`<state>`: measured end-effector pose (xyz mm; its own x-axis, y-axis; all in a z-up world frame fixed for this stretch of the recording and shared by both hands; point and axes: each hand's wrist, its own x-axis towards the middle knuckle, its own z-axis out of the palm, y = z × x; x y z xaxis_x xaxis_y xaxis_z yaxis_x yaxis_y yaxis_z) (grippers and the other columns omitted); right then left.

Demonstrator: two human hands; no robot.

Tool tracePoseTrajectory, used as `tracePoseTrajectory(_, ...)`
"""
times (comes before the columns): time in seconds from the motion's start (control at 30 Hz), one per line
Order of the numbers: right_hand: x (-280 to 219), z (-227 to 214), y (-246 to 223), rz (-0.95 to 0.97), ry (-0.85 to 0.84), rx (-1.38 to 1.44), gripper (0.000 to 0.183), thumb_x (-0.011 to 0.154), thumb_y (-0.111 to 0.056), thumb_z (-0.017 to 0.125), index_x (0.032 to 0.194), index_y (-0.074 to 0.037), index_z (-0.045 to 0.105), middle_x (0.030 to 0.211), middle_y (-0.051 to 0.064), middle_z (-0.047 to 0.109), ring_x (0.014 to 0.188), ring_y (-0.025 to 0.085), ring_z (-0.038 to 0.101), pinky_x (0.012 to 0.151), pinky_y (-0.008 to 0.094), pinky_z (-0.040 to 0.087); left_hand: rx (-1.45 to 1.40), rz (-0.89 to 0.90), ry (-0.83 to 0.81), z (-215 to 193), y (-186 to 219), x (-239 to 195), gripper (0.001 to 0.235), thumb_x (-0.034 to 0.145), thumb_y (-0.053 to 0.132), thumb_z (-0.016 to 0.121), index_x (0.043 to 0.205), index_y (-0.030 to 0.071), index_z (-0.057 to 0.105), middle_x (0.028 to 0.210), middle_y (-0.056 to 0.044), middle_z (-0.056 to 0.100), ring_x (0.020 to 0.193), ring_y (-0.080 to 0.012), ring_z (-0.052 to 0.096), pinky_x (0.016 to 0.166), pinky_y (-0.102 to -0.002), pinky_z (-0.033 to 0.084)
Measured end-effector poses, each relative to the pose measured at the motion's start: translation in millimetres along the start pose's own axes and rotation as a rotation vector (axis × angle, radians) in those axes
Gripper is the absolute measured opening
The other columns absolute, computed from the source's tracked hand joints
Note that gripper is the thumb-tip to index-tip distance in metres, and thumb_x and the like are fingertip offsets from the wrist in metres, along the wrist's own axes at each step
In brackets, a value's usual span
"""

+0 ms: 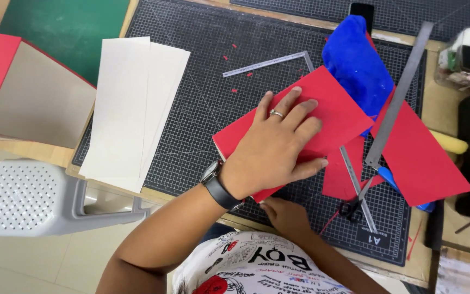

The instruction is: A person is covering a white box with red paper, involving measuring, cutting the paper to size with scissors, and smoothing it onto the box using a bone folder.

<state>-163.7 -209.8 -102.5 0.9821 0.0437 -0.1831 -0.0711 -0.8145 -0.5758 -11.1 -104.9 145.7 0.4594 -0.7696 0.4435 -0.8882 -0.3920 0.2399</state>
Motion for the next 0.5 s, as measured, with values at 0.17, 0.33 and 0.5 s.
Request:
tracePoseTrajectory(0.17,19,5,7,-0.027,0.029,-0.052,0.025,0.096,-0.044,0.052,0.088,-0.022,0.060,0.075,0.001,0.068,0.068,0.025,0.066,0.058,0.045,0.046,0.023,0.001,0.008,-1,-2,7,0.055,0.086,0.054,0.067,0.117,0.010,0.056,0.138,-0.014,0.054,0.139,-0.0418,0.042,0.109,-0.071,0.033)
tracePoseTrajectory(0.33,10,-9,-6,0.050,-0.077,-0.035,0.027,0.096,-0.043,0.049,0.090,-0.024,0.067,0.079,-0.001,0.073,0.074,0.026,0.070,0.061,0.046,0.048,0.034,-0.002,0.011,-2,0,5,0.055,0.086,0.054,0.067,0.118,0.011,0.056,0.139,-0.013,0.053,0.140,-0.0416,0.042,0.109,-0.070,0.034)
tracePoseTrajectory(0.5,16,8,-1,0.087,-0.067,-0.069,0.044,0.096,-0.043,0.054,0.063,-0.014,0.051,0.054,0.002,0.059,0.049,0.023,0.058,0.049,0.042,0.039,0.032,-0.011,0.011,3,2,2,0.054,0.088,0.054,0.067,0.117,0.010,0.055,0.140,-0.015,0.053,0.138,-0.0436,0.044,0.109,-0.071,0.034)
